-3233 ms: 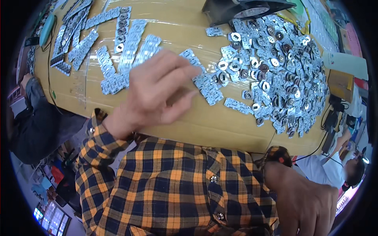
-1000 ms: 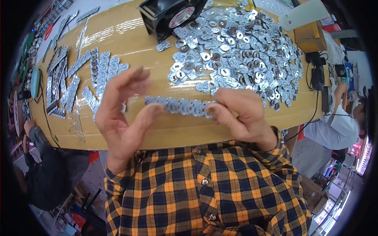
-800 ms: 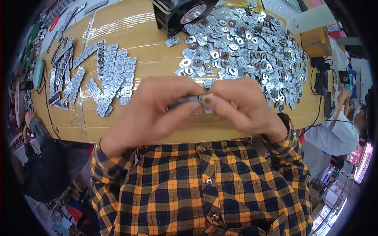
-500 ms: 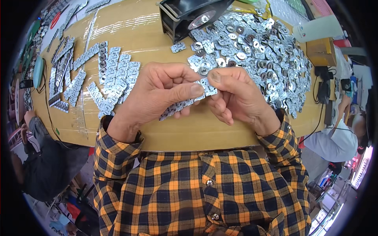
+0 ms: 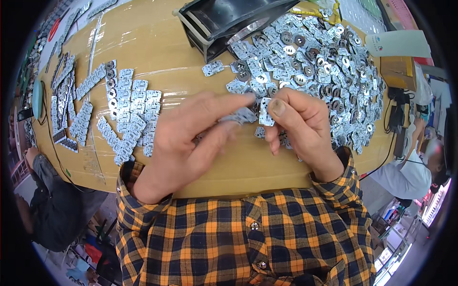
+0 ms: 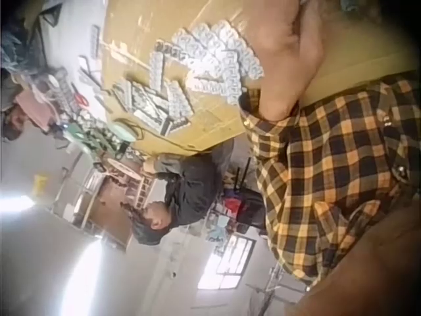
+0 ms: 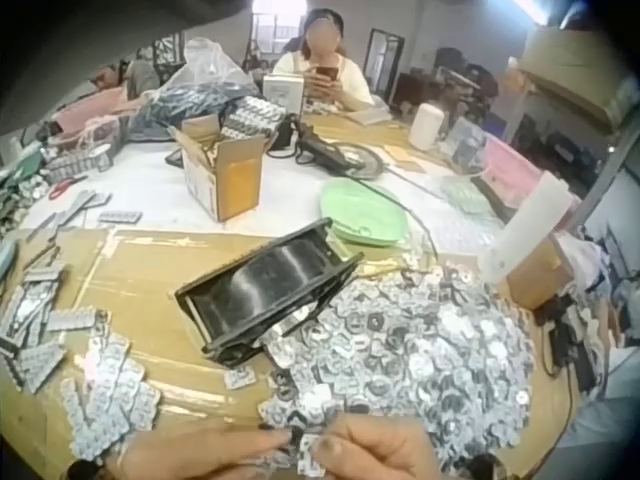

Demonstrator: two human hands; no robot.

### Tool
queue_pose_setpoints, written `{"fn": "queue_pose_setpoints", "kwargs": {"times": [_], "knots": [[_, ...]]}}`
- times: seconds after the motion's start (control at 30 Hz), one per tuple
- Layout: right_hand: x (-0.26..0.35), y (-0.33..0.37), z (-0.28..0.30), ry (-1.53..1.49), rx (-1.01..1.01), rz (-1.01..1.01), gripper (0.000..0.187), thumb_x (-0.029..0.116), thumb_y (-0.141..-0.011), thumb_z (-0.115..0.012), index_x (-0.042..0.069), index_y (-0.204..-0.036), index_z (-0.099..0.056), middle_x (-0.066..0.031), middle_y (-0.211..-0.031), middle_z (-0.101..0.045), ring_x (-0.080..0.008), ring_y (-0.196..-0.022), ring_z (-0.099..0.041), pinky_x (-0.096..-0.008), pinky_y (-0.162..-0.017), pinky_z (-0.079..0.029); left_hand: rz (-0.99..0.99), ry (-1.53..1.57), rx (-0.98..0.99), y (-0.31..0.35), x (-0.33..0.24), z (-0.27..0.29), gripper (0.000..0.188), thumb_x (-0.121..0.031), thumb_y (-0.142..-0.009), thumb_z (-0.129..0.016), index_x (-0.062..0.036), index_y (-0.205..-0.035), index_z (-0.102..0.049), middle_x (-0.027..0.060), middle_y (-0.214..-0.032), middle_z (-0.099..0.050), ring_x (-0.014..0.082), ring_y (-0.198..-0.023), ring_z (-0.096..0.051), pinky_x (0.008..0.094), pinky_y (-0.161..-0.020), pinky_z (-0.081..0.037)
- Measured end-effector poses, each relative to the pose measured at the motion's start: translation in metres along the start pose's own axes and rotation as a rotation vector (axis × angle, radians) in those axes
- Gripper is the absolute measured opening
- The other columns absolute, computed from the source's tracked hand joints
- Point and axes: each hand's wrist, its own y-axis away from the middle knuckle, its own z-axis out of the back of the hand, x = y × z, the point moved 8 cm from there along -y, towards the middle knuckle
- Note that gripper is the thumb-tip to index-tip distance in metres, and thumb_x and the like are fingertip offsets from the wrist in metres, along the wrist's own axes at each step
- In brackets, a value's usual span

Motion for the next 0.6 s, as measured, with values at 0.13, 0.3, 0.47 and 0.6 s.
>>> {"fn": "queue_pose_setpoints", "kwargs": {"times": [0.13,0.3,0.47,0.6], "knots": [[0.002,0.001,-0.003,0.048,0.008,0.022,0.026,0.019,-0.099,-0.05,0.0,-0.083,-0.058,-0.003,-0.063,-0.058,-0.0059,-0.049,-0.054,-0.0192,-0.045,-0.042,-0.391,-0.307,-0.131,0.006,-0.028,0.004,0.032,0.005,-0.077,-0.07,0.0026,-0.109,-0.065,0.013,-0.093,-0.07,0.0162,-0.075,-0.066,0.026,-0.066,-0.052],[0.005,0.003,-0.004,0.133,-0.002,0.046,0.025,0.017,-0.098,-0.049,0.0,-0.083,-0.057,-0.0036,-0.063,-0.058,-0.0062,-0.049,-0.052,-0.0198,-0.045,-0.042,-0.556,-0.4,-0.132,0.007,-0.034,0.0,0.024,0.007,-0.073,-0.072,0.003,-0.096,-0.065,0.0139,-0.084,-0.068,0.0201,-0.066,-0.065,0.0251,-0.058,-0.047],[0.008,0.004,-0.005,0.286,0.025,0.083,0.023,0.017,-0.097,-0.051,0.0,-0.086,-0.059,-0.0015,-0.063,-0.058,-0.0034,-0.05,-0.052,-0.0178,-0.046,-0.039,-0.504,-0.388,-0.205,0.009,-0.033,0.0,0.022,0.01,-0.072,-0.069,0.0034,-0.092,-0.064,0.0133,-0.078,-0.065,0.0205,-0.059,-0.061,0.0267,-0.051,-0.045],[0.007,0.004,-0.005,0.277,0.023,0.069,0.023,0.017,-0.097,-0.051,-0.001,-0.086,-0.059,-0.0012,-0.063,-0.058,-0.0029,-0.05,-0.051,-0.0177,-0.046,-0.039,-0.532,-0.388,-0.22,0.01,-0.033,0.0,0.023,0.009,-0.073,-0.071,0.0034,-0.094,-0.064,0.013,-0.079,-0.066,0.0173,-0.059,-0.06,0.0245,-0.051,-0.043]]}}
